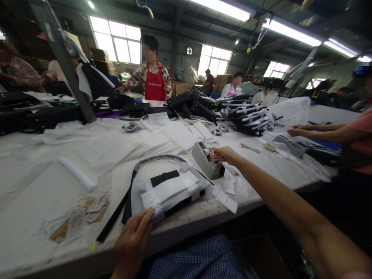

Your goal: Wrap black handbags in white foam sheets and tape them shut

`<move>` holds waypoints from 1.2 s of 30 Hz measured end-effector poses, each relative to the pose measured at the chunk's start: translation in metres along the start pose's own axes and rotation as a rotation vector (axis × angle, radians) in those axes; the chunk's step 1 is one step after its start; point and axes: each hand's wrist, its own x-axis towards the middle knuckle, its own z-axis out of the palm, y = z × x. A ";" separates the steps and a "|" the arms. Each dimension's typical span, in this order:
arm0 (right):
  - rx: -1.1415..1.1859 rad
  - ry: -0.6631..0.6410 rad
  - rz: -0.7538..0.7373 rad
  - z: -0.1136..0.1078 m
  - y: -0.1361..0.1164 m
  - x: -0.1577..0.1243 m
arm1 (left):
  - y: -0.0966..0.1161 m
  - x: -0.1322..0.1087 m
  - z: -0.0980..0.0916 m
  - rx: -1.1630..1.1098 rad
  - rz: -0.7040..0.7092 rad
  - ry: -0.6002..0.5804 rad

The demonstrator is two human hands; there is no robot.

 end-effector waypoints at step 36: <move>-0.865 -0.673 -1.018 0.017 0.021 -0.142 | 0.003 -0.002 -0.001 -0.038 -0.121 -0.051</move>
